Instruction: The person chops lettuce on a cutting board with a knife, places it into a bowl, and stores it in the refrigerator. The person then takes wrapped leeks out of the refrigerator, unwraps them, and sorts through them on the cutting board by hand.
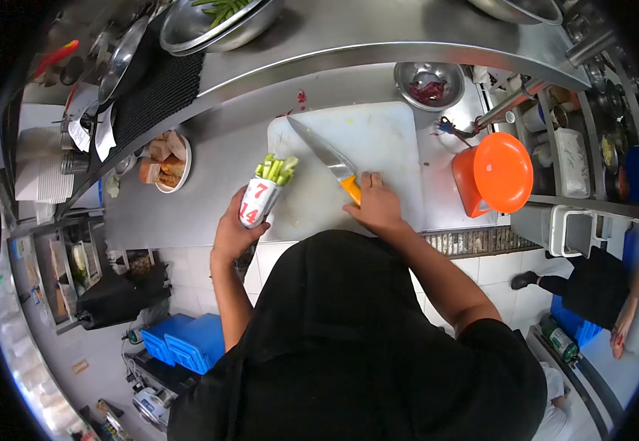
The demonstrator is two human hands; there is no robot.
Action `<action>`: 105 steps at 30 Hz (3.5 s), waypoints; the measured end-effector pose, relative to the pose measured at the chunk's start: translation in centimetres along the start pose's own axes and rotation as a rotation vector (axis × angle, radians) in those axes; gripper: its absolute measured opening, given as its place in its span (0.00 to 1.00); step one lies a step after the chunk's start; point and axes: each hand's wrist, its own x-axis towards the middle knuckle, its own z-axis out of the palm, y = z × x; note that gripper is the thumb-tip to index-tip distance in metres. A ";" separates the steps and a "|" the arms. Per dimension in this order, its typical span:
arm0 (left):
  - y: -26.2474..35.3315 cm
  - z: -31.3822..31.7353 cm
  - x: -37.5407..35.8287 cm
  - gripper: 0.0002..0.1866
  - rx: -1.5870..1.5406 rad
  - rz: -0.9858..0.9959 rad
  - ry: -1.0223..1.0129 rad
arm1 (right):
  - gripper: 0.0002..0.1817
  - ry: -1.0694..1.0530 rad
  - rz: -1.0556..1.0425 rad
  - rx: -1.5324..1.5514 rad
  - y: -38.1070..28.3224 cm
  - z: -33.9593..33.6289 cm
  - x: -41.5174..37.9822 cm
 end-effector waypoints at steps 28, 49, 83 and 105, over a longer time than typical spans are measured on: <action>-0.1 7.9 10.1 0.48 0.341 0.610 -0.158 | 0.22 0.236 0.491 -0.085 -1.1 -0.6 -7.9; 3.1 3.9 6.8 0.40 -0.235 0.713 -0.179 | 0.25 0.285 0.268 1.198 -9.5 -6.5 -0.8; 6.5 4.1 4.8 0.11 -0.484 0.621 -0.972 | 0.36 0.567 0.137 1.366 -11.5 -7.6 5.5; -0.6 2.4 3.9 0.20 -0.003 0.577 -0.050 | 0.47 -0.212 -0.249 -0.336 -9.0 -2.5 6.7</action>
